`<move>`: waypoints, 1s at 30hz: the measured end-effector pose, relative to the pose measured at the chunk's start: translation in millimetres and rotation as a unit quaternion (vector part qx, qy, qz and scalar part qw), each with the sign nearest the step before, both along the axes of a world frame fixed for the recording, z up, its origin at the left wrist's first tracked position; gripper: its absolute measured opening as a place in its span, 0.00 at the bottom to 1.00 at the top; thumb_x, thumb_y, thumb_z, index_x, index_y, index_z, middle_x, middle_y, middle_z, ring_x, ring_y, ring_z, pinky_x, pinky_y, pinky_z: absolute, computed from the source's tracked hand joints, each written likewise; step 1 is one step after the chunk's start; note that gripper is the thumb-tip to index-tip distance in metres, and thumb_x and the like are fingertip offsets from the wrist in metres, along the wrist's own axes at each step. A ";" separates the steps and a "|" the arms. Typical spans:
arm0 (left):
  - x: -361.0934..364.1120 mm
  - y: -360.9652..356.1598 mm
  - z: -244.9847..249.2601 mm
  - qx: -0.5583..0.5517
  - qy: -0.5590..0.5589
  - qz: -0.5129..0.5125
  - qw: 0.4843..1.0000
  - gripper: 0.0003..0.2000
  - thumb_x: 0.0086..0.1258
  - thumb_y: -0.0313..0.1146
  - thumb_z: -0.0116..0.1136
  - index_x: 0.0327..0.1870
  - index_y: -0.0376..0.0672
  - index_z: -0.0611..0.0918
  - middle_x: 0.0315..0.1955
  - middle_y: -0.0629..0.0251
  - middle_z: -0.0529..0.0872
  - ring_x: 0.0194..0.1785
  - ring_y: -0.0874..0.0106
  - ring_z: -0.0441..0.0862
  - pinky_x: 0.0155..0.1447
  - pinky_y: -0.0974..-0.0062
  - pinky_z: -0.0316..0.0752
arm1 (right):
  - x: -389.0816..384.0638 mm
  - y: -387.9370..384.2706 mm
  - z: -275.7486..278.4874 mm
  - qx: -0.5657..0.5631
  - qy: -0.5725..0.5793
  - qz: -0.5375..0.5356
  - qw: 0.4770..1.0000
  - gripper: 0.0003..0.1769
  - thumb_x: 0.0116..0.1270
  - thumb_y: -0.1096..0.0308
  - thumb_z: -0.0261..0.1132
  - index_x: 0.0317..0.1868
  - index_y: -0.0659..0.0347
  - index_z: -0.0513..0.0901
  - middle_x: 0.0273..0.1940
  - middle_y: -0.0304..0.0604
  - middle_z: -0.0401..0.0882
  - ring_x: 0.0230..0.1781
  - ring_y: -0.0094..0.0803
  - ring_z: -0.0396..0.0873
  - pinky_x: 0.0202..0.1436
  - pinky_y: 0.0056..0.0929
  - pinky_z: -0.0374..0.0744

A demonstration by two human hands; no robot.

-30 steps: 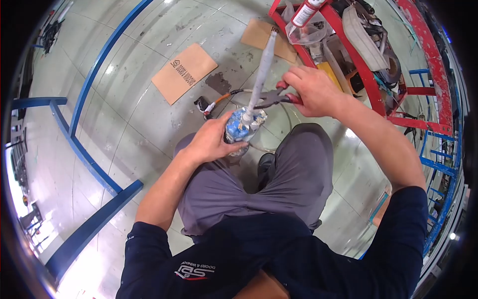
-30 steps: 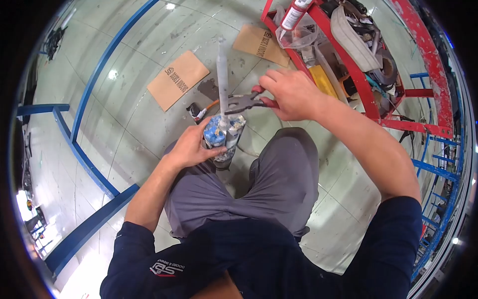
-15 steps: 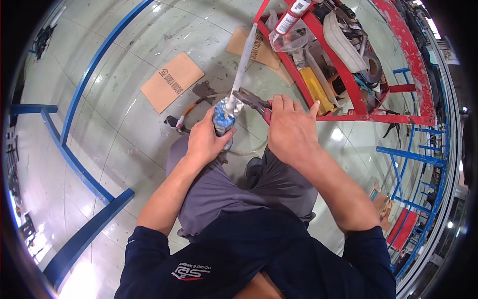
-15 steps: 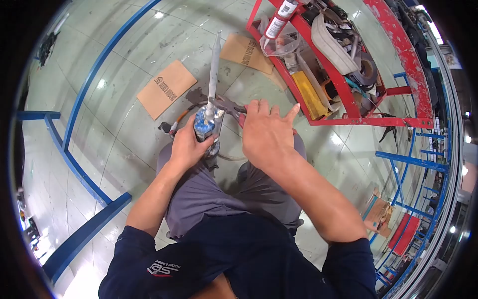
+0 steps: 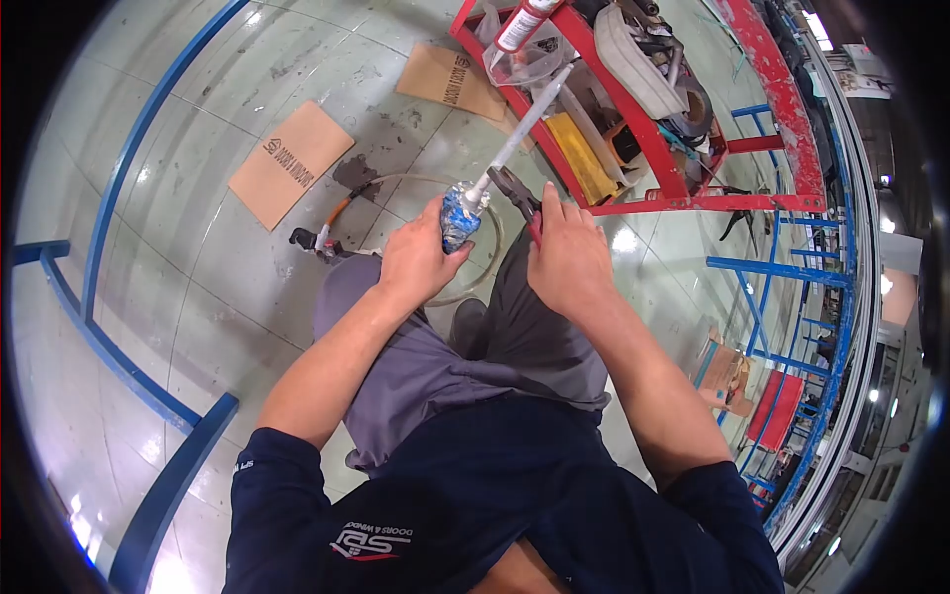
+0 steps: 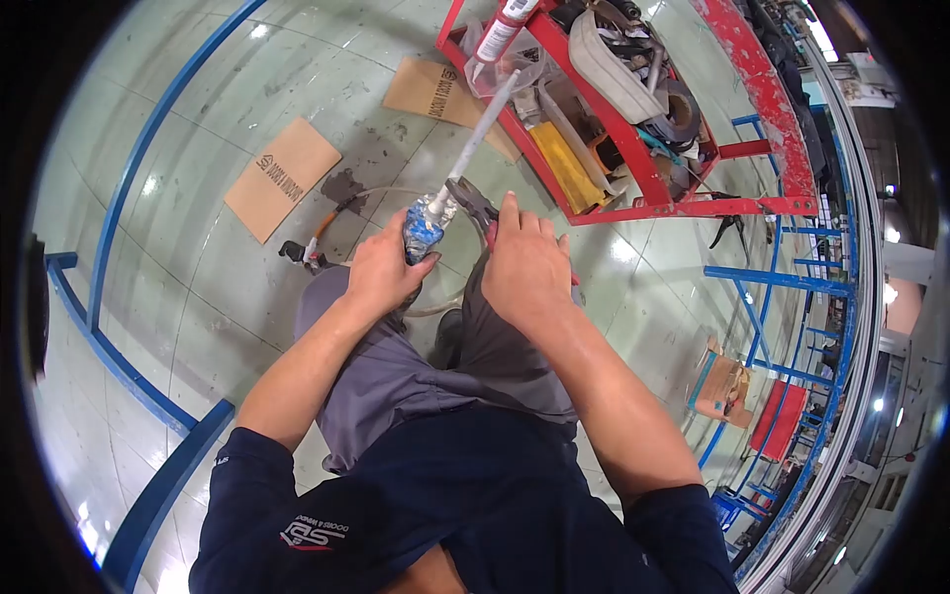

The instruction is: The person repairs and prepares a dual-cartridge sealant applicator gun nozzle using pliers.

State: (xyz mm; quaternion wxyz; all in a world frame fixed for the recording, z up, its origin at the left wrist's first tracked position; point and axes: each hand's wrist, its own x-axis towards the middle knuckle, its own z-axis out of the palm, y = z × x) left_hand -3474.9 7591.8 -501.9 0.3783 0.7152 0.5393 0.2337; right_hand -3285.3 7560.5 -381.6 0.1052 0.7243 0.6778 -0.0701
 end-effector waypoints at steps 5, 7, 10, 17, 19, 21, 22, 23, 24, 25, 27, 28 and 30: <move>-23.2 10.4 11.6 -0.037 0.022 -0.059 0.997 0.38 0.61 0.44 0.80 0.69 0.35 0.76 0.44 0.41 0.90 0.53 0.43 0.88 0.56 0.51 0.81 | -14.7 9.8 15.0 -0.063 -0.050 0.010 0.997 0.42 0.71 0.68 0.64 0.82 0.71 0.60 0.67 0.60 0.78 0.69 0.56 0.79 0.76 0.66 0.71; -33.5 10.6 13.5 -0.054 0.022 -0.082 0.995 0.38 0.60 0.44 0.80 0.69 0.35 0.76 0.45 0.40 0.90 0.54 0.43 0.87 0.56 0.52 0.81 | -21.0 5.8 8.1 -0.061 -0.025 0.007 0.998 0.40 0.70 0.69 0.64 0.80 0.73 0.63 0.65 0.59 0.80 0.68 0.55 0.80 0.75 0.70 0.71; -41.6 14.2 12.6 -0.070 0.033 -0.088 0.993 0.38 0.60 0.44 0.80 0.69 0.35 0.77 0.46 0.41 0.90 0.54 0.42 0.88 0.56 0.51 0.81 | -28.2 4.2 4.3 -0.055 0.011 0.010 0.998 0.40 0.68 0.71 0.64 0.78 0.75 0.65 0.63 0.62 0.80 0.66 0.56 0.81 0.70 0.60 0.78; -40.2 11.1 11.8 -0.061 0.035 -0.101 0.992 0.37 0.60 0.44 0.80 0.68 0.36 0.77 0.45 0.40 0.90 0.53 0.42 0.88 0.56 0.51 0.81 | -20.2 1.8 9.5 -0.071 0.097 -0.012 0.993 0.40 0.66 0.69 0.64 0.77 0.77 0.66 0.61 0.65 0.81 0.62 0.60 0.82 0.66 0.49 0.81; -34.4 5.3 6.3 -0.044 0.044 -0.110 0.992 0.37 0.60 0.44 0.80 0.69 0.36 0.77 0.45 0.40 0.90 0.53 0.42 0.88 0.57 0.51 0.81 | -11.4 -4.0 13.8 -0.063 0.100 -0.008 0.993 0.39 0.66 0.69 0.65 0.76 0.77 0.67 0.59 0.64 0.83 0.60 0.59 0.84 0.66 0.52 0.81; -30.3 0.3 9.2 -0.045 0.044 -0.123 0.990 0.38 0.60 0.43 0.80 0.69 0.36 0.77 0.44 0.39 0.90 0.53 0.43 0.87 0.58 0.50 0.80 | 1.9 -11.0 13.1 -0.061 0.091 0.001 0.994 0.37 0.67 0.70 0.65 0.75 0.76 0.68 0.55 0.61 0.85 0.59 0.56 0.86 0.65 0.57 0.80; -30.6 -1.2 8.8 -0.053 0.037 -0.128 0.990 0.37 0.59 0.43 0.80 0.69 0.36 0.77 0.44 0.39 0.90 0.54 0.43 0.87 0.58 0.50 0.80 | 5.3 -15.2 11.6 -0.045 0.052 0.031 0.997 0.37 0.67 0.70 0.65 0.76 0.73 0.69 0.57 0.60 0.84 0.59 0.56 0.85 0.66 0.58 0.80; -32.8 -0.7 8.5 -0.059 0.031 -0.132 0.989 0.37 0.59 0.43 0.80 0.69 0.36 0.78 0.44 0.39 0.90 0.54 0.43 0.87 0.58 0.51 0.80 | 7.4 -17.1 9.9 -0.027 0.014 0.064 0.998 0.38 0.66 0.69 0.65 0.76 0.71 0.69 0.59 0.60 0.84 0.59 0.57 0.85 0.67 0.59 0.80; -36.0 0.9 8.8 -0.064 0.026 -0.133 0.989 0.37 0.59 0.43 0.80 0.69 0.36 0.78 0.45 0.39 0.90 0.54 0.43 0.87 0.59 0.51 0.80 | 8.4 -16.2 8.6 -0.007 -0.024 0.097 0.995 0.39 0.65 0.69 0.66 0.77 0.69 0.70 0.61 0.59 0.83 0.59 0.57 0.85 0.67 0.60 0.79; -39.5 0.3 10.0 -0.070 0.018 -0.135 0.988 0.37 0.59 0.43 0.80 0.69 0.36 0.78 0.45 0.40 0.90 0.54 0.44 0.88 0.59 0.51 0.80 | 9.0 -13.9 11.1 -0.024 -0.043 0.088 0.995 0.39 0.66 0.69 0.66 0.78 0.67 0.70 0.61 0.58 0.83 0.60 0.56 0.85 0.67 0.62 0.78; -45.0 0.4 15.3 -0.080 0.000 -0.138 0.987 0.37 0.59 0.42 0.80 0.68 0.36 0.79 0.46 0.40 0.90 0.55 0.44 0.88 0.60 0.53 0.80 | 12.0 -6.5 20.9 -0.058 -0.083 0.070 0.992 0.39 0.67 0.69 0.67 0.79 0.64 0.69 0.60 0.55 0.83 0.62 0.54 0.84 0.68 0.67 0.77; -46.2 -1.6 17.2 -0.084 -0.001 -0.138 0.987 0.37 0.60 0.43 0.80 0.68 0.36 0.79 0.46 0.40 0.90 0.55 0.44 0.88 0.60 0.52 0.80 | 14.0 -7.7 22.3 -0.053 -0.081 0.083 0.992 0.38 0.68 0.68 0.67 0.79 0.63 0.69 0.60 0.54 0.82 0.62 0.54 0.83 0.67 0.69 0.77; -47.7 -4.5 21.0 -0.089 -0.002 -0.136 0.987 0.37 0.61 0.46 0.80 0.69 0.35 0.79 0.46 0.40 0.90 0.55 0.43 0.88 0.60 0.51 0.80 | 16.0 -9.2 23.0 -0.040 -0.076 0.113 0.990 0.38 0.71 0.67 0.67 0.80 0.62 0.68 0.59 0.53 0.81 0.63 0.55 0.82 0.67 0.71 0.76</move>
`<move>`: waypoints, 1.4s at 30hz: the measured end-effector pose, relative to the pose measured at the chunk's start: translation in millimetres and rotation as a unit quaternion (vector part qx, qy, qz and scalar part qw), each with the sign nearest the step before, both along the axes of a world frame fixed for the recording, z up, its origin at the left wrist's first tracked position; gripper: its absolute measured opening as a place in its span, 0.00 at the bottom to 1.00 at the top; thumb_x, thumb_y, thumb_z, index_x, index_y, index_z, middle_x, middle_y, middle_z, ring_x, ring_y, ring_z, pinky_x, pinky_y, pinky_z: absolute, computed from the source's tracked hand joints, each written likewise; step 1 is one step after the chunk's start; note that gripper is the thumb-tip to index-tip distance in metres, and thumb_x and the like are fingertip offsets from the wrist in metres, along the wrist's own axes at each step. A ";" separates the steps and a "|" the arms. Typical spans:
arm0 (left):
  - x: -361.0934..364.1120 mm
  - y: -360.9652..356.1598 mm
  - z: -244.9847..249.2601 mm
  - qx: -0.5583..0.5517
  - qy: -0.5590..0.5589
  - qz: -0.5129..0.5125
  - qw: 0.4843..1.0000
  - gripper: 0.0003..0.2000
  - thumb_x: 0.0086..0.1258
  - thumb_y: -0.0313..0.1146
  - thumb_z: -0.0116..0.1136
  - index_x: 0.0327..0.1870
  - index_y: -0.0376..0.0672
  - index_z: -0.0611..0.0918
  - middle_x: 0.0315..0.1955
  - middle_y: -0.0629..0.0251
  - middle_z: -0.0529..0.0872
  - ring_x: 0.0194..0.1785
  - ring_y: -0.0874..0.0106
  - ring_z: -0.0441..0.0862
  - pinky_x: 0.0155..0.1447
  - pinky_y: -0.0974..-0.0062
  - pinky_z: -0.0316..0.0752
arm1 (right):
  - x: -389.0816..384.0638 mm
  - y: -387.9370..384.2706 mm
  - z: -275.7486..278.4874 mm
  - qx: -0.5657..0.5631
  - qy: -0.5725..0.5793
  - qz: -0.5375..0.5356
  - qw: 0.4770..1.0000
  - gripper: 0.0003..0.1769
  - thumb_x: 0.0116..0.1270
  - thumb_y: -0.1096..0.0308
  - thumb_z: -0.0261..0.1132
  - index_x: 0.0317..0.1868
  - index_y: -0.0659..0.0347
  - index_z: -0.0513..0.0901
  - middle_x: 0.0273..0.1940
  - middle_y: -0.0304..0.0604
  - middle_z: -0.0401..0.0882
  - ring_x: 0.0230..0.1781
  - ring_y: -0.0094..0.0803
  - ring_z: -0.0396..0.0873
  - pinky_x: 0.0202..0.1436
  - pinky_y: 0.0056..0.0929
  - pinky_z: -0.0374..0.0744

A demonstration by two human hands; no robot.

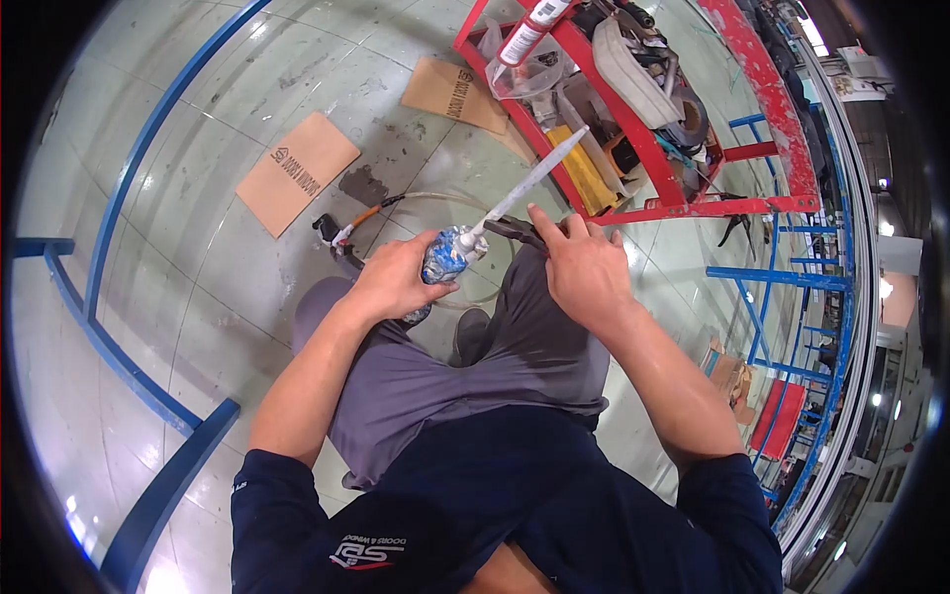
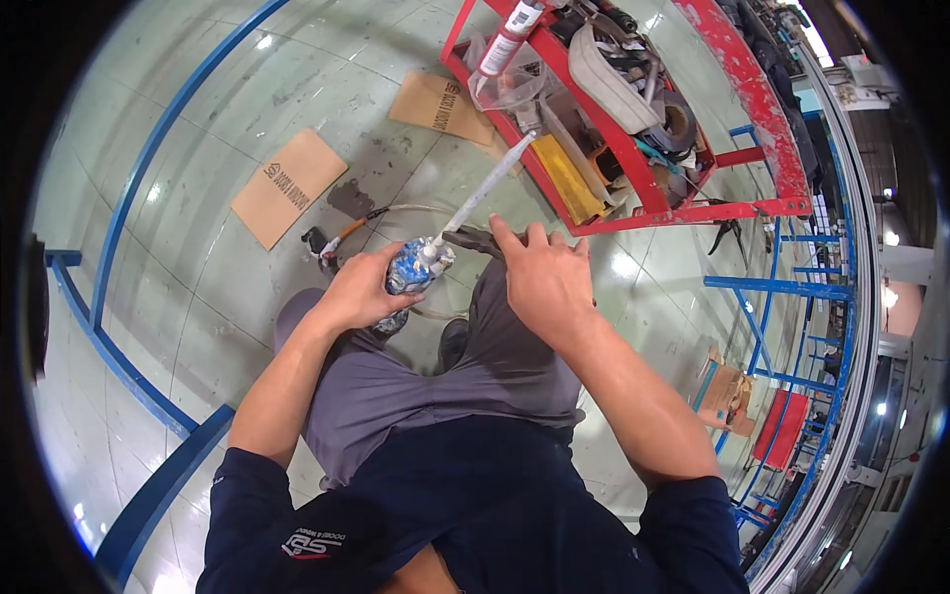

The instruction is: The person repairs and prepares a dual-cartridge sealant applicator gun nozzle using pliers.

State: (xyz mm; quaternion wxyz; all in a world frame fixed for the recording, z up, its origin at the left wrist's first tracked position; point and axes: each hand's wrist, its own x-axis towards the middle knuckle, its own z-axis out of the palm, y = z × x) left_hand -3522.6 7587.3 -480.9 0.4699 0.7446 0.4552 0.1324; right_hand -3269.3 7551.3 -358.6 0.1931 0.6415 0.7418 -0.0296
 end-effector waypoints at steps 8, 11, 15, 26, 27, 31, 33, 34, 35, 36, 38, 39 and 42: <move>-15.9 2.0 5.4 0.020 -0.055 0.090 0.994 0.35 0.61 0.45 0.79 0.68 0.40 0.80 0.49 0.44 0.91 0.55 0.45 0.88 0.60 0.53 0.81 | -32.4 8.4 -17.1 0.048 0.122 -0.081 0.988 0.37 0.71 0.66 0.68 0.77 0.69 0.67 0.61 0.56 0.77 0.69 0.55 0.76 0.71 0.54 0.77; -22.5 3.4 8.0 0.019 -0.072 0.110 0.991 0.34 0.61 0.43 0.79 0.68 0.40 0.80 0.49 0.46 0.92 0.56 0.46 0.88 0.60 0.55 0.81 | -18.5 1.3 -34.7 0.078 0.150 -0.024 0.985 0.38 0.67 0.68 0.69 0.76 0.68 0.68 0.65 0.58 0.76 0.71 0.55 0.73 0.73 0.54 0.76; -21.7 2.1 7.7 0.024 -0.082 0.102 0.991 0.34 0.62 0.43 0.79 0.68 0.40 0.80 0.49 0.47 0.92 0.56 0.46 0.88 0.60 0.56 0.81 | 2.3 -14.4 -19.7 0.085 0.112 -0.015 0.990 0.41 0.64 0.71 0.70 0.77 0.63 0.68 0.69 0.57 0.73 0.74 0.54 0.71 0.76 0.56 0.73; -16.6 3.8 -3.2 0.036 -0.091 0.095 0.991 0.34 0.61 0.42 0.79 0.69 0.42 0.80 0.47 0.49 0.92 0.54 0.46 0.89 0.57 0.55 0.81 | 43.3 29.2 69.0 0.128 0.146 -0.057 0.979 0.39 0.68 0.70 0.66 0.79 0.59 0.66 0.67 0.55 0.80 0.64 0.58 0.81 0.69 0.72 0.75; -16.8 3.5 -4.7 0.043 -0.091 0.098 0.990 0.34 0.61 0.41 0.79 0.69 0.42 0.79 0.47 0.49 0.92 0.54 0.46 0.89 0.57 0.55 0.81 | 38.4 36.4 77.5 0.131 0.129 -0.056 0.981 0.39 0.68 0.70 0.66 0.79 0.59 0.66 0.66 0.54 0.81 0.65 0.57 0.81 0.69 0.72 0.75; -13.3 4.0 -3.7 0.042 -0.078 0.090 0.992 0.35 0.61 0.42 0.79 0.70 0.42 0.79 0.47 0.48 0.92 0.54 0.45 0.88 0.57 0.53 0.81 | 28.8 48.4 84.1 0.170 0.076 -0.008 0.983 0.35 0.73 0.70 0.65 0.79 0.62 0.67 0.59 0.56 0.84 0.60 0.57 0.82 0.62 0.51 0.80; -12.5 3.5 -4.2 0.044 -0.066 0.084 0.993 0.35 0.62 0.43 0.79 0.70 0.42 0.78 0.47 0.48 0.92 0.54 0.45 0.88 0.58 0.53 0.81 | 24.9 50.2 87.4 0.161 0.075 -0.007 0.984 0.35 0.73 0.67 0.66 0.78 0.64 0.67 0.60 0.57 0.83 0.60 0.57 0.82 0.64 0.56 0.79; -12.4 2.8 -3.8 0.043 -0.060 0.086 0.994 0.35 0.62 0.43 0.79 0.70 0.42 0.78 0.48 0.48 0.92 0.55 0.45 0.88 0.58 0.53 0.81 | 23.9 50.8 88.1 0.154 0.074 -0.008 0.985 0.36 0.73 0.65 0.67 0.78 0.64 0.67 0.60 0.57 0.82 0.61 0.57 0.82 0.65 0.62 0.78; -12.7 2.3 -2.9 0.043 -0.054 0.087 0.994 0.35 0.62 0.43 0.78 0.70 0.41 0.78 0.48 0.47 0.91 0.55 0.45 0.88 0.58 0.53 0.81 | 23.4 51.3 87.9 0.148 0.073 -0.010 0.986 0.36 0.74 0.62 0.67 0.78 0.65 0.68 0.60 0.58 0.82 0.62 0.57 0.82 0.67 0.67 0.77; -12.5 2.7 -2.3 0.044 -0.047 0.088 0.994 0.35 0.62 0.43 0.78 0.70 0.41 0.78 0.48 0.47 0.91 0.55 0.44 0.88 0.59 0.53 0.81 | 24.2 52.3 85.7 0.150 0.083 -0.014 0.985 0.35 0.74 0.62 0.68 0.76 0.65 0.69 0.59 0.58 0.82 0.61 0.57 0.82 0.66 0.64 0.78; -12.8 2.2 -3.8 0.047 -0.063 0.086 0.993 0.35 0.62 0.43 0.78 0.70 0.41 0.78 0.48 0.47 0.91 0.55 0.44 0.88 0.59 0.53 0.81 | 28.0 53.8 78.0 0.155 0.103 -0.023 0.982 0.34 0.74 0.60 0.70 0.74 0.67 0.72 0.57 0.59 0.82 0.59 0.57 0.83 0.64 0.58 0.80; -12.7 2.2 -4.3 0.049 -0.070 0.085 0.993 0.36 0.62 0.43 0.78 0.70 0.41 0.78 0.49 0.47 0.91 0.55 0.44 0.88 0.59 0.53 0.81 | 29.4 55.9 75.0 0.160 0.115 -0.024 0.980 0.32 0.73 0.59 0.70 0.71 0.67 0.74 0.55 0.59 0.82 0.58 0.57 0.83 0.62 0.55 0.81; -11.9 2.4 -2.6 0.037 -0.064 0.083 0.994 0.36 0.62 0.43 0.78 0.71 0.41 0.78 0.49 0.46 0.91 0.55 0.44 0.87 0.59 0.53 0.81 | 33.1 61.4 69.0 0.154 0.155 -0.037 0.975 0.28 0.72 0.59 0.72 0.64 0.67 0.78 0.52 0.58 0.83 0.55 0.57 0.84 0.59 0.51 0.82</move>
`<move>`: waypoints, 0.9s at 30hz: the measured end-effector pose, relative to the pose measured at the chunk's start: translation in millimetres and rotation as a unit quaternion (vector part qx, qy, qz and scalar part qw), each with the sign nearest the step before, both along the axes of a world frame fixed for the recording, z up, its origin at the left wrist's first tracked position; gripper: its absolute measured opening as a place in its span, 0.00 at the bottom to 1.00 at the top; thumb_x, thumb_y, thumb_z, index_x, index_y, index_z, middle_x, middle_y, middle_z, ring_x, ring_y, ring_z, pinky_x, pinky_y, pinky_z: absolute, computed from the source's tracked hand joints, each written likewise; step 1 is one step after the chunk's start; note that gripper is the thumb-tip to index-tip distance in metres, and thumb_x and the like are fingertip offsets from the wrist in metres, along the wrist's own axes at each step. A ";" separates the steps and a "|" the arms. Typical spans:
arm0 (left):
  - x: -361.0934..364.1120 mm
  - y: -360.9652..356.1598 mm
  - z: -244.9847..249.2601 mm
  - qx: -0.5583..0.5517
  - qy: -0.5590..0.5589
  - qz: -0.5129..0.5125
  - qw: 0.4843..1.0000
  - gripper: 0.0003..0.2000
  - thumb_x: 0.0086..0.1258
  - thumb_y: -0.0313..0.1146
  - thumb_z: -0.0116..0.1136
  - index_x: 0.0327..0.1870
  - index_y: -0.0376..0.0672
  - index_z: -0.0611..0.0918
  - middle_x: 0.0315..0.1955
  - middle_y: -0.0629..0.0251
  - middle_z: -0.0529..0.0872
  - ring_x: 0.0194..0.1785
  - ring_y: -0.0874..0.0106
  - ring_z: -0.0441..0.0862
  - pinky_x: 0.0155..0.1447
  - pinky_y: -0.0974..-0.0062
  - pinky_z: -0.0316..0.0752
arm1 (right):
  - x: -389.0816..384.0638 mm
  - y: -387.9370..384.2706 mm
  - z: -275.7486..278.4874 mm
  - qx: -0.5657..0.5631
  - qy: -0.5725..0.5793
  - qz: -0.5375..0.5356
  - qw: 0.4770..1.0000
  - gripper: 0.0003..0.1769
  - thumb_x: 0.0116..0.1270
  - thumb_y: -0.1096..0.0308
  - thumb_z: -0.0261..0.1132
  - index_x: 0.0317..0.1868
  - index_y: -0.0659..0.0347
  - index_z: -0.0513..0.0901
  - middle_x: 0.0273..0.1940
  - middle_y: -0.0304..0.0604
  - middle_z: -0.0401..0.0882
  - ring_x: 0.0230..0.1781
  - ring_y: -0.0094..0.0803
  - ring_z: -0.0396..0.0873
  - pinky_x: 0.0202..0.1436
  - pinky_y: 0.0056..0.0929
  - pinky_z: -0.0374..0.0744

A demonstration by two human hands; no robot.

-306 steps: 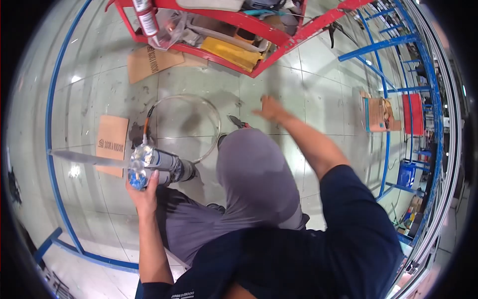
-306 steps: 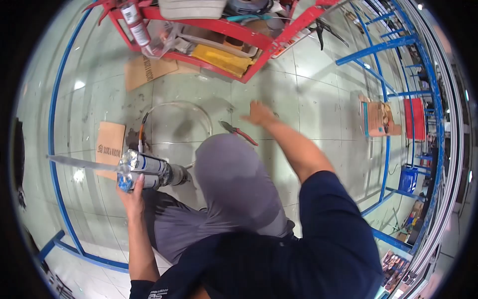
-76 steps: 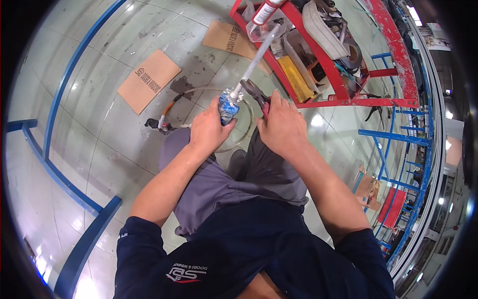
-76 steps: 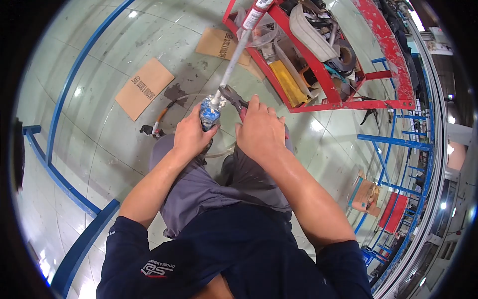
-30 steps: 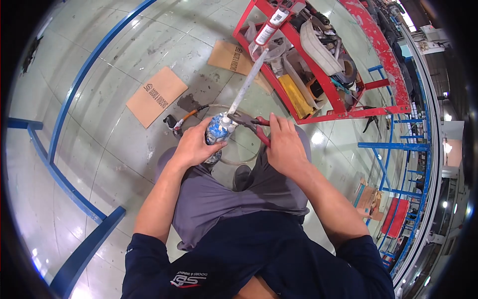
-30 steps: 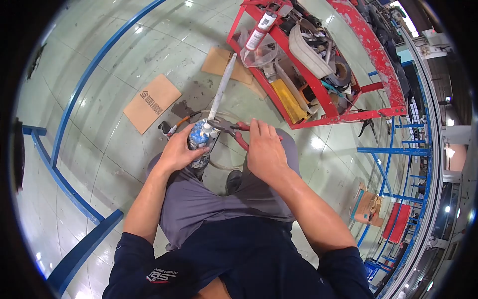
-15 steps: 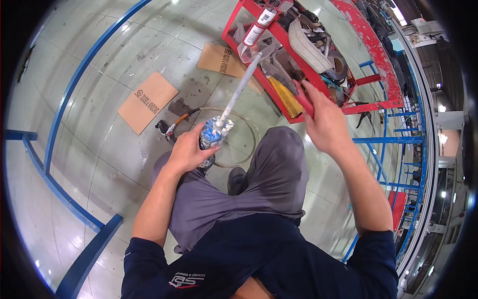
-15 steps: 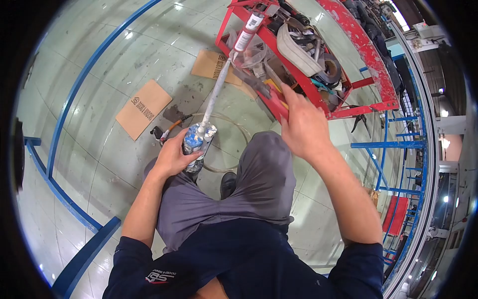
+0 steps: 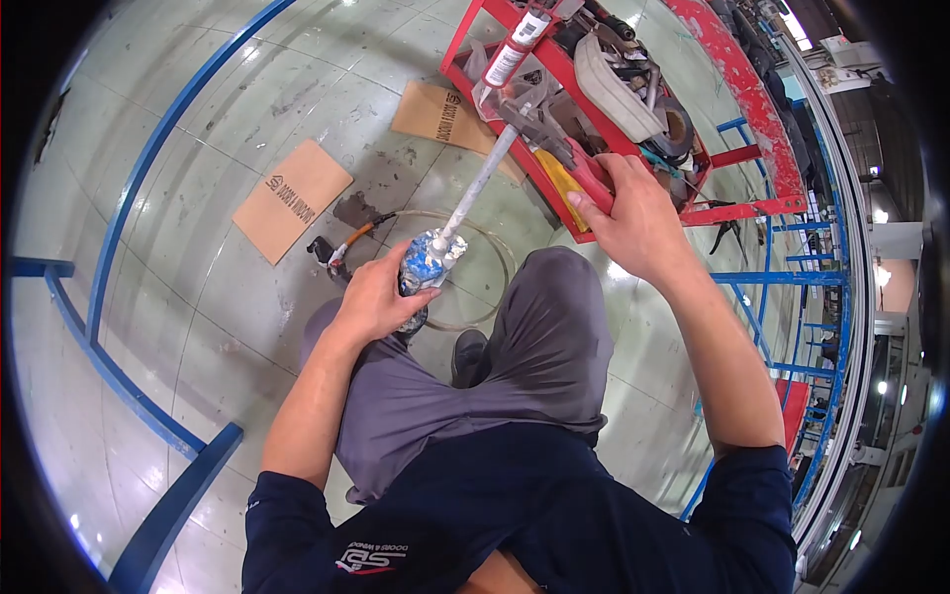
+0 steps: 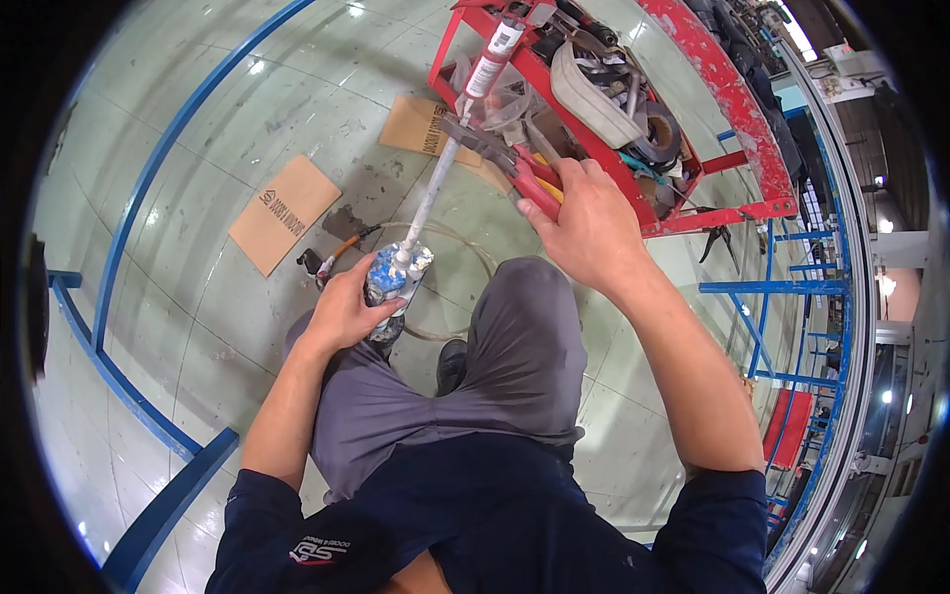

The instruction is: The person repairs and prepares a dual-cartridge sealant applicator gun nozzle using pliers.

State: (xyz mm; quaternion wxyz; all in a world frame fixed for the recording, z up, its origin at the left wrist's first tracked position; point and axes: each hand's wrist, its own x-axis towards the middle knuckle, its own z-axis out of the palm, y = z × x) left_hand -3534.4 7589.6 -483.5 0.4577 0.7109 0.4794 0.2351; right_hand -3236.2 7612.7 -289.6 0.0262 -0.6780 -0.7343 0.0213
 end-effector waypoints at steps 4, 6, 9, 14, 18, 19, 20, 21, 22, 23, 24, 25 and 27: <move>1.1 -0.2 1.1 -0.003 0.001 -0.001 1.000 0.36 0.62 0.41 0.79 0.71 0.40 0.77 0.50 0.47 0.91 0.56 0.46 0.88 0.60 0.55 0.81 | 10.2 4.3 -5.9 0.011 0.019 0.031 0.999 0.23 0.68 0.64 0.74 0.58 0.66 0.79 0.48 0.56 0.84 0.51 0.56 0.85 0.55 0.52 0.82; 1.1 -0.2 9.0 -0.027 0.013 0.000 1.000 0.35 0.62 0.39 0.80 0.70 0.38 0.78 0.53 0.48 0.91 0.58 0.49 0.89 0.62 0.59 0.80 | 17.2 8.1 -11.2 0.041 0.011 0.064 0.997 0.23 0.66 0.66 0.74 0.57 0.64 0.79 0.47 0.56 0.85 0.49 0.56 0.85 0.52 0.52 0.83; 1.0 0.3 10.0 -0.033 0.019 0.001 0.999 0.36 0.62 0.39 0.80 0.71 0.39 0.77 0.53 0.48 0.91 0.58 0.49 0.89 0.63 0.60 0.80 | 28.7 15.8 -20.4 0.070 0.019 0.087 0.994 0.23 0.63 0.69 0.75 0.57 0.62 0.79 0.43 0.55 0.85 0.45 0.56 0.86 0.47 0.51 0.83; -4.4 -0.2 13.3 -0.049 0.012 -0.002 0.999 0.37 0.62 0.40 0.79 0.73 0.43 0.77 0.52 0.47 0.91 0.57 0.47 0.88 0.62 0.57 0.80 | 38.3 34.9 -31.6 0.079 0.085 0.120 0.986 0.21 0.62 0.70 0.75 0.54 0.61 0.80 0.37 0.55 0.86 0.39 0.58 0.86 0.42 0.51 0.81; -6.9 -2.0 15.5 -0.057 0.014 0.018 0.998 0.35 0.61 0.38 0.81 0.70 0.41 0.78 0.51 0.50 0.92 0.56 0.49 0.90 0.62 0.61 0.81 | 30.3 36.8 -41.5 0.021 0.263 0.033 0.964 0.15 0.69 0.65 0.74 0.48 0.63 0.79 0.38 0.52 0.86 0.34 0.57 0.83 0.41 0.45 0.80; -7.8 -1.9 15.9 -0.059 0.008 0.017 0.998 0.36 0.61 0.39 0.80 0.71 0.43 0.78 0.51 0.49 0.92 0.57 0.48 0.89 0.62 0.59 0.81 | 28.7 33.9 -44.2 0.028 0.261 0.021 0.965 0.14 0.71 0.64 0.74 0.45 0.64 0.80 0.39 0.51 0.85 0.34 0.55 0.83 0.41 0.44 0.80; -8.9 -2.1 15.4 -0.062 0.001 0.016 0.998 0.36 0.61 0.40 0.80 0.72 0.44 0.77 0.52 0.49 0.91 0.57 0.47 0.88 0.62 0.58 0.81 | 27.2 30.9 -46.9 0.035 0.258 0.009 0.965 0.14 0.73 0.63 0.73 0.43 0.64 0.80 0.40 0.50 0.85 0.35 0.52 0.83 0.40 0.43 0.79; -9.2 -2.2 14.8 -0.065 -0.006 0.014 0.998 0.37 0.61 0.41 0.79 0.73 0.46 0.77 0.52 0.48 0.91 0.58 0.46 0.88 0.62 0.56 0.80 | 28.6 30.0 -46.1 0.040 0.192 0.029 0.980 0.13 0.73 0.63 0.73 0.41 0.64 0.80 0.41 0.50 0.85 0.36 0.51 0.83 0.40 0.43 0.79; -9.1 -2.4 14.1 -0.066 -0.003 0.013 0.998 0.37 0.61 0.41 0.79 0.73 0.46 0.77 0.52 0.48 0.91 0.58 0.46 0.88 0.62 0.56 0.81 | 30.1 28.0 -45.7 0.046 0.126 0.047 0.990 0.13 0.73 0.64 0.72 0.40 0.64 0.80 0.43 0.49 0.86 0.37 0.51 0.84 0.40 0.43 0.79; -9.0 -1.9 13.2 -0.066 0.001 0.012 0.998 0.37 0.61 0.41 0.79 0.73 0.45 0.77 0.52 0.48 0.91 0.58 0.46 0.88 0.62 0.57 0.81 | 31.8 25.4 -46.4 0.024 0.120 0.081 0.989 0.10 0.76 0.68 0.69 0.47 0.68 0.84 0.46 0.47 0.84 0.40 0.49 0.84 0.47 0.37 0.83; -8.6 -1.9 12.6 -0.066 0.004 0.011 0.998 0.37 0.61 0.41 0.79 0.73 0.45 0.77 0.52 0.48 0.91 0.58 0.46 0.87 0.62 0.57 0.81 | 30.0 21.2 -48.1 0.030 0.144 0.099 0.984 0.10 0.76 0.69 0.69 0.47 0.68 0.84 0.50 0.48 0.84 0.43 0.49 0.85 0.49 0.37 0.83; -8.1 -1.7 12.4 -0.064 0.006 0.011 0.998 0.37 0.61 0.41 0.79 0.73 0.45 0.77 0.52 0.48 0.91 0.58 0.46 0.88 0.62 0.57 0.81 | 26.1 16.5 -50.0 0.036 0.167 0.117 0.978 0.10 0.76 0.69 0.69 0.48 0.69 0.85 0.54 0.49 0.85 0.46 0.49 0.86 0.50 0.37 0.83; -7.1 -1.0 11.5 -0.058 0.011 0.010 0.998 0.37 0.61 0.41 0.80 0.73 0.44 0.77 0.52 0.48 0.91 0.58 0.46 0.88 0.62 0.57 0.81 | 23.8 8.5 -46.2 -0.016 0.210 0.116 0.971 0.14 0.76 0.70 0.68 0.57 0.69 0.86 0.74 0.53 0.76 0.63 0.51 0.84 0.58 0.37 0.83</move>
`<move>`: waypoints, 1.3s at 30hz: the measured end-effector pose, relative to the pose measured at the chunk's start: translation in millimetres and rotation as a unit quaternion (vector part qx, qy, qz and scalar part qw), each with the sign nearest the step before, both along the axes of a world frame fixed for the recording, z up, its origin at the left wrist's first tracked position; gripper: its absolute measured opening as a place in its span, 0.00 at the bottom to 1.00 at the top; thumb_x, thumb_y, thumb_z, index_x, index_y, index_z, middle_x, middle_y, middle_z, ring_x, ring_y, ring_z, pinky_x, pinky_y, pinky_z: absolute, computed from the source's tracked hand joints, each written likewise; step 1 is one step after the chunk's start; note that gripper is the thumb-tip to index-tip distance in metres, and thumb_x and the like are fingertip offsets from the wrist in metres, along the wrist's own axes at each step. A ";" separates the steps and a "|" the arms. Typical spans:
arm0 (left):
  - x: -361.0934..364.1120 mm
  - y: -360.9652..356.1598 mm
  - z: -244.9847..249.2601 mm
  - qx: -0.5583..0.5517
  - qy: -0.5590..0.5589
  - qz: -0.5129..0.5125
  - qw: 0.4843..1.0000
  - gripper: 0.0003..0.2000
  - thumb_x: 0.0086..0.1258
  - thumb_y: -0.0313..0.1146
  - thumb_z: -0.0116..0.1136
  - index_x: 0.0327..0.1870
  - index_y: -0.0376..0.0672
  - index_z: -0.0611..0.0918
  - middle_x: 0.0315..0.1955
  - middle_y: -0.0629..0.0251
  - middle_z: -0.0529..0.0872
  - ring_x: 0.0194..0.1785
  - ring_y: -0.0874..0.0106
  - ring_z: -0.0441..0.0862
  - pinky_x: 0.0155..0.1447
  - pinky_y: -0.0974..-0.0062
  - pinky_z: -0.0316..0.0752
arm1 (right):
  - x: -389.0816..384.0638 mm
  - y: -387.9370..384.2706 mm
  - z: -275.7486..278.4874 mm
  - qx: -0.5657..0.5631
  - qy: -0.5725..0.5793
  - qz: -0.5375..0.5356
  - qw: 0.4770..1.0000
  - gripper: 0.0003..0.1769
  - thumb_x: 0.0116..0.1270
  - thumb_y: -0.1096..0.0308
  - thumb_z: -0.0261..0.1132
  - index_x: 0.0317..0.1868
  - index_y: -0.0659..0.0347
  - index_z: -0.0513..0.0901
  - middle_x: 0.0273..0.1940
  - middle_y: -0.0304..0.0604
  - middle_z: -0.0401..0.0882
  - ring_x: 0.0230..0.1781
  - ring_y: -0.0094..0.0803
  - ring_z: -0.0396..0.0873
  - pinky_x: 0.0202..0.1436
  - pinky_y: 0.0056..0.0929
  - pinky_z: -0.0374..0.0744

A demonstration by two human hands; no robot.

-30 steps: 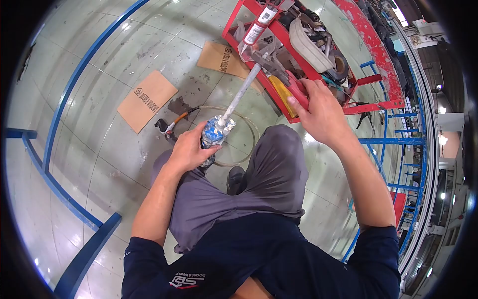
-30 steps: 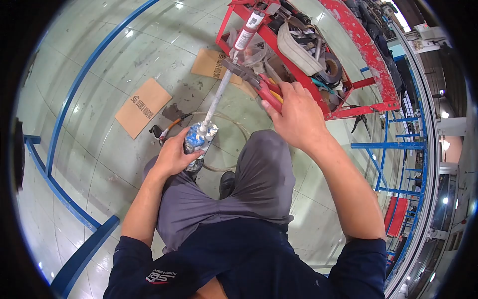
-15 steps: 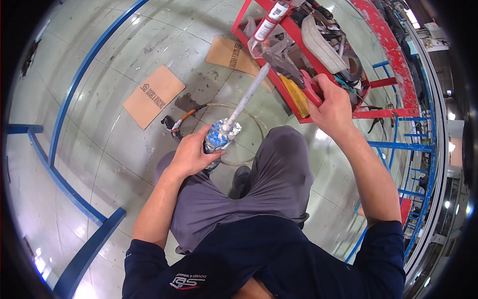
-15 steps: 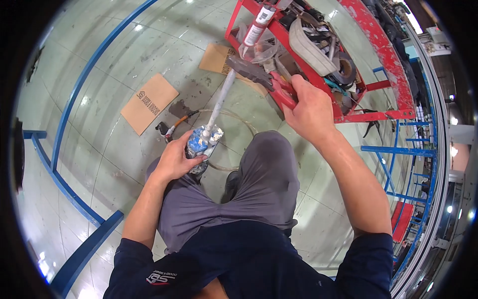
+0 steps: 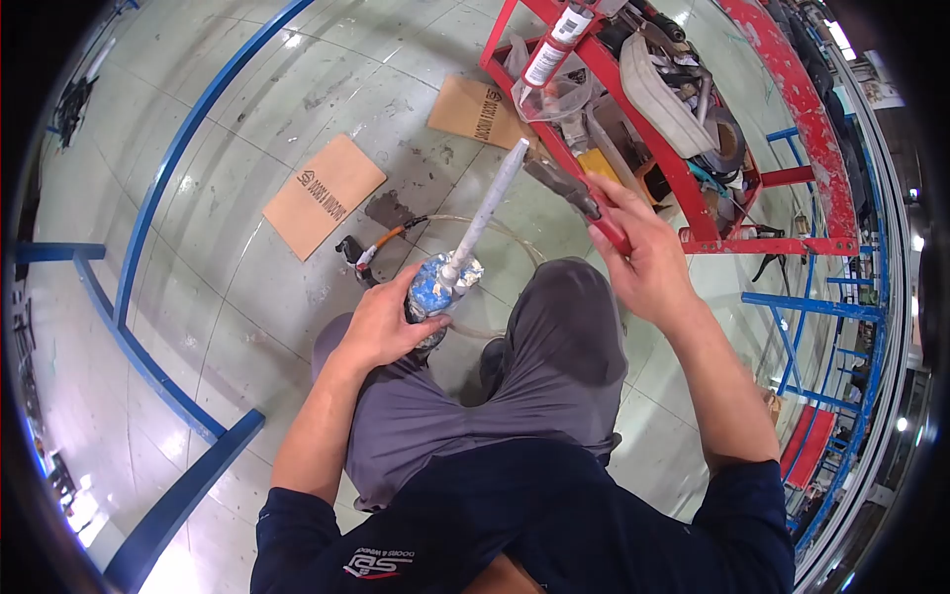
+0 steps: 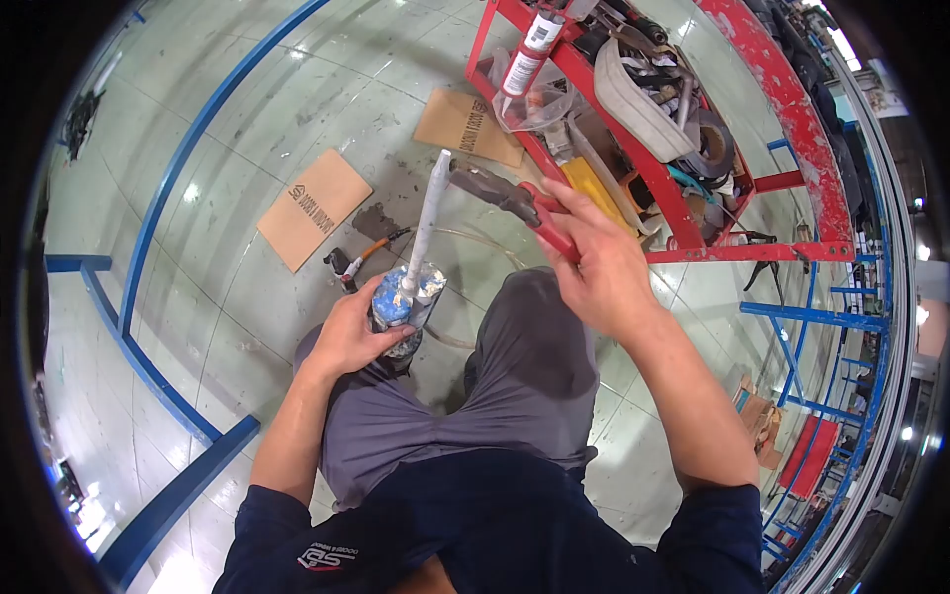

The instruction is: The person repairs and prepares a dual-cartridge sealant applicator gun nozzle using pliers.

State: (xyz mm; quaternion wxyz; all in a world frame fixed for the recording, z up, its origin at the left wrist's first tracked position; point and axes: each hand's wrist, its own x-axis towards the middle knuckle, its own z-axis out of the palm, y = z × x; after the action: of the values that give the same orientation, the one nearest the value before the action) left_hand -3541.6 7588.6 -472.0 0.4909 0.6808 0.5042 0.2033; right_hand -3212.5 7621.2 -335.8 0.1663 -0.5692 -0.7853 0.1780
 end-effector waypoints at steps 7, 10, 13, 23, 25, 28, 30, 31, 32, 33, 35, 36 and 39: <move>2.5 0.4 -7.0 0.012 0.001 0.008 1.000 0.37 0.62 0.42 0.79 0.72 0.42 0.76 0.51 0.47 0.91 0.58 0.46 0.87 0.61 0.55 0.81 | -16.6 -22.5 22.8 -0.038 -0.157 -0.010 0.987 0.24 0.75 0.68 0.67 0.69 0.65 0.81 0.86 0.58 0.55 0.84 0.58 0.61 0.82 0.61 0.64; 8.4 2.0 -7.1 0.018 0.023 0.014 0.999 0.38 0.62 0.42 0.79 0.73 0.41 0.75 0.50 0.47 0.91 0.57 0.45 0.87 0.60 0.54 0.81 | -32.8 -30.8 42.9 -0.054 -0.207 -0.029 0.977 0.24 0.75 0.63 0.67 0.69 0.60 0.82 0.84 0.64 0.57 0.83 0.63 0.60 0.83 0.70 0.58; 10.1 1.4 -13.0 0.045 0.044 0.003 0.998 0.38 0.63 0.43 0.78 0.73 0.40 0.74 0.49 0.46 0.91 0.56 0.44 0.87 0.59 0.53 0.81 | -49.5 -30.0 61.7 -0.087 -0.244 -0.032 0.965 0.25 0.75 0.61 0.67 0.70 0.59 0.82 0.81 0.65 0.60 0.82 0.63 0.63 0.82 0.70 0.60; 9.0 3.3 -9.1 0.071 0.066 -0.066 0.993 0.39 0.66 0.45 0.76 0.74 0.39 0.70 0.47 0.41 0.89 0.54 0.41 0.87 0.58 0.50 0.81 | -25.2 6.4 65.8 -0.178 -0.194 0.031 0.964 0.26 0.77 0.62 0.67 0.71 0.61 0.76 0.77 0.58 0.64 0.72 0.61 0.72 0.75 0.52 0.73; 8.9 5.0 -8.4 0.073 0.069 -0.070 0.992 0.39 0.66 0.45 0.77 0.74 0.37 0.70 0.46 0.40 0.89 0.54 0.41 0.87 0.58 0.50 0.81 | -26.5 8.0 67.4 -0.205 -0.210 0.025 0.956 0.27 0.77 0.63 0.67 0.72 0.61 0.75 0.76 0.58 0.66 0.72 0.60 0.73 0.75 0.51 0.73; 8.6 3.2 -5.8 0.052 0.073 -0.071 0.993 0.40 0.65 0.45 0.78 0.72 0.34 0.71 0.46 0.39 0.89 0.54 0.40 0.87 0.57 0.50 0.80 | -27.5 14.1 67.9 -0.204 -0.206 0.026 0.957 0.27 0.76 0.60 0.66 0.71 0.58 0.75 0.70 0.60 0.71 0.69 0.61 0.75 0.70 0.58 0.73; 9.7 2.4 -6.5 0.056 0.065 -0.062 0.994 0.39 0.65 0.45 0.78 0.72 0.35 0.71 0.46 0.40 0.89 0.54 0.40 0.87 0.57 0.50 0.80 | -25.6 13.4 63.0 -0.175 -0.223 0.017 0.959 0.28 0.76 0.58 0.68 0.71 0.60 0.75 0.66 0.59 0.74 0.66 0.60 0.77 0.69 0.56 0.74; 9.8 2.7 -7.6 0.058 0.062 -0.058 0.995 0.39 0.65 0.44 0.78 0.72 0.35 0.71 0.46 0.40 0.89 0.54 0.41 0.87 0.57 0.50 0.80 | -24.3 12.9 58.8 -0.160 -0.232 0.014 0.959 0.28 0.75 0.58 0.68 0.70 0.61 0.75 0.64 0.58 0.75 0.65 0.60 0.78 0.68 0.55 0.74; 10.2 2.4 -9.0 0.059 0.058 -0.054 0.995 0.39 0.65 0.44 0.78 0.72 0.36 0.71 0.46 0.40 0.89 0.54 0.41 0.87 0.57 0.50 0.80 | -19.8 10.7 50.8 -0.134 -0.199 -0.001 0.971 0.29 0.75 0.58 0.69 0.70 0.62 0.75 0.63 0.59 0.76 0.64 0.60 0.79 0.68 0.55 0.74; 10.4 0.8 -10.4 0.059 0.055 -0.051 0.995 0.39 0.65 0.44 0.78 0.72 0.36 0.71 0.46 0.41 0.89 0.54 0.41 0.87 0.57 0.50 0.80 | -16.0 7.7 41.7 -0.108 -0.166 -0.016 0.980 0.30 0.74 0.58 0.69 0.70 0.64 0.75 0.63 0.59 0.76 0.63 0.60 0.79 0.68 0.55 0.75; 11.8 -0.4 -12.7 0.061 0.047 -0.049 0.996 0.38 0.65 0.43 0.78 0.72 0.37 0.71 0.46 0.42 0.89 0.53 0.41 0.87 0.56 0.50 0.80 | -11.4 6.3 38.1 -0.108 -0.176 -0.037 0.978 0.30 0.72 0.59 0.70 0.69 0.66 0.75 0.63 0.60 0.76 0.63 0.60 0.80 0.68 0.55 0.75; 11.9 -0.5 -13.6 0.063 0.044 -0.049 0.996 0.38 0.65 0.43 0.77 0.72 0.37 0.72 0.46 0.42 0.89 0.53 0.41 0.87 0.56 0.50 0.80 | -13.8 8.7 41.5 -0.134 -0.219 -0.044 0.966 0.31 0.71 0.60 0.70 0.68 0.66 0.75 0.63 0.61 0.76 0.64 0.60 0.80 0.68 0.56 0.74; 13.6 0.3 -15.7 0.062 0.047 -0.054 0.995 0.37 0.65 0.42 0.77 0.71 0.37 0.72 0.46 0.42 0.89 0.53 0.41 0.87 0.56 0.50 0.80 | -4.9 5.4 36.2 -0.086 -0.280 -0.032 0.956 0.30 0.68 0.64 0.69 0.67 0.68 0.75 0.61 0.62 0.78 0.62 0.60 0.81 0.67 0.55 0.76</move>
State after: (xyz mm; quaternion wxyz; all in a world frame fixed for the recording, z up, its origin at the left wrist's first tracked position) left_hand -3528.0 7588.9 -487.7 0.4338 0.7450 0.4754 0.1752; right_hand -3217.4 7626.6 -299.7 -0.1044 -0.6335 -0.7632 0.0728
